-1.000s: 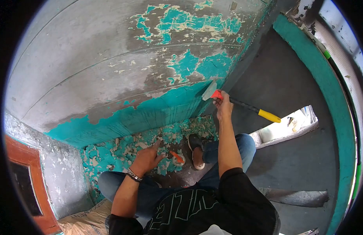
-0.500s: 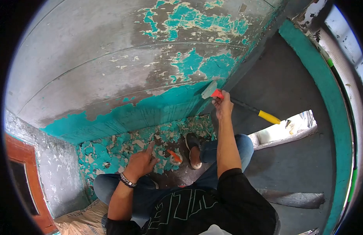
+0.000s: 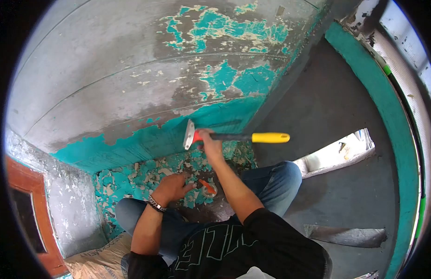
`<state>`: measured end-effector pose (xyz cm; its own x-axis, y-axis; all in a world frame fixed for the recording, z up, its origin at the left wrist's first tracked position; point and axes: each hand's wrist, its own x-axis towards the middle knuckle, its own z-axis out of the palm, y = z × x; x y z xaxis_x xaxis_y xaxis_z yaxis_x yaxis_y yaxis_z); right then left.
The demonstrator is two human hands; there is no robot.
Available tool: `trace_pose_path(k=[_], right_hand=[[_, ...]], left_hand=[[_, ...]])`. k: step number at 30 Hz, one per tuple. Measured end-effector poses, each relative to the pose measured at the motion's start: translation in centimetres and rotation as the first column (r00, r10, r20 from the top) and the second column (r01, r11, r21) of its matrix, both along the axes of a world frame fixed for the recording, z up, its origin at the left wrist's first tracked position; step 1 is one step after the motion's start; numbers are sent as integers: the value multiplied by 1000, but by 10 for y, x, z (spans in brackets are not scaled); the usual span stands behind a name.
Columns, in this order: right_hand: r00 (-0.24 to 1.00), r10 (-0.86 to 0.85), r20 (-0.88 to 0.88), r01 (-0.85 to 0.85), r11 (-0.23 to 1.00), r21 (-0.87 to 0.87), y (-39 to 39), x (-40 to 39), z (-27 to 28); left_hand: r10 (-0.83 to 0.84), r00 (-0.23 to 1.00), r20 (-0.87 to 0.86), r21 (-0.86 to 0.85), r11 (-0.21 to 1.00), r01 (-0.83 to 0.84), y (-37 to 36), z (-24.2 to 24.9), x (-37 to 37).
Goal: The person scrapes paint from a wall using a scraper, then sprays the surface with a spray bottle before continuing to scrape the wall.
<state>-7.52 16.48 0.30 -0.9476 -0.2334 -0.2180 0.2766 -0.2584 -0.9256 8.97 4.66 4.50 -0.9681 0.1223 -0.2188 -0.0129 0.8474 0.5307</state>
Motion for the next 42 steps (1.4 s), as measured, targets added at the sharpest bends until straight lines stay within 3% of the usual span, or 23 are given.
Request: trace_pose_path(k=[2, 3, 4, 5, 6, 7, 8, 10, 11, 13, 15, 17, 18, 19, 20, 21, 22, 23, 27, 29, 32, 36, 42], right_hand=[[956, 242, -164, -171, 918, 358, -7, 9, -17], [952, 257, -167, -186, 917, 353, -7, 7, -25], [835, 210, -508, 71, 875, 479, 2, 3, -33], [593, 211, -777, 355, 798, 487, 12, 2, -38], [596, 218, -773, 349, 796, 494, 18, 3, -29], [564, 238, -791, 435, 728, 530, 23, 3, -19], [529, 257, -809, 520, 655, 549, 23, 3, -9], [556, 277, -784, 545, 590, 595, 17, 4, -4], [588, 296, -753, 564, 517, 644, 14, 5, -2], [570, 260, -779, 595, 524, 610, 7, 6, -5], [554, 231, -800, 621, 525, 582, 7, 9, -7], [519, 186, -834, 632, 574, 521, 14, 13, -10], [519, 185, -834, 630, 577, 520, 15, 19, -17], [744, 20, -668, 400, 786, 471, 17, 26, -27], [916, -55, -398, 186, 936, 299, 18, 32, -26], [918, -54, -393, 184, 936, 301, 18, 33, -24], [996, 87, -27, -87, 996, 10, 18, 34, -23], [903, 330, 275, -222, 906, -359, 17, 35, -16], [903, 345, 255, -172, 836, -521, -16, 31, 0], [888, 389, 245, -242, 848, -472, -32, 30, 16], [857, 448, 256, -289, 828, -481, -48, 18, 28], [803, 545, 242, -376, 778, -503, -56, 2, 35], [757, 618, 212, -380, 680, -628, -54, 3, 28]], left_hand=[[-9, 997, 82, 2, 1000, 9, -12, -10, 5], [74, 997, -1, 60, 995, -73, -18, -17, 7], [154, 985, -77, 128, 981, -144, -21, -23, 10], [160, 985, -72, 131, 980, -149, -19, -21, 10], [250, 967, 55, 497, 833, -243, -14, -16, 7], [283, 938, 202, 769, 548, -331, -7, -10, 7], [286, 937, 201, 768, 548, -332, 2, -2, 7], [-8, 907, 420, 907, 4, -420, 16, 15, 7], [-3, 908, 419, 908, 13, -419, 19, 18, 5], [-42, 925, 379, 877, 335, -344, 19, 23, -2], [-47, 914, 402, 853, 382, -355, 16, 16, -4], [95, 954, 284, 749, 600, -283, 19, 10, 1], [98, 954, 285, 747, 601, -285, 18, 11, 3], [143, 958, 250, 673, 686, -278, 15, 12, 6], [182, 960, 213, 588, 760, -275, 13, 11, 9], [183, 959, 219, 587, 760, -279, 12, 3, 12], [204, 978, -36, 511, 845, -157, 11, -8, 15], [180, 941, -288, 395, 917, -55, 10, -11, 17], [265, 951, -161, 344, 918, -198, -1, 5, 29], [325, 928, -181, 40, 945, -323, -15, 35, 37], [386, 876, -289, -42, 909, -414, -32, 76, 54], [463, 793, -395, -83, 842, -533, -36, 105, 65], [419, 729, -542, 5, 868, -496, -12, 131, 56]])
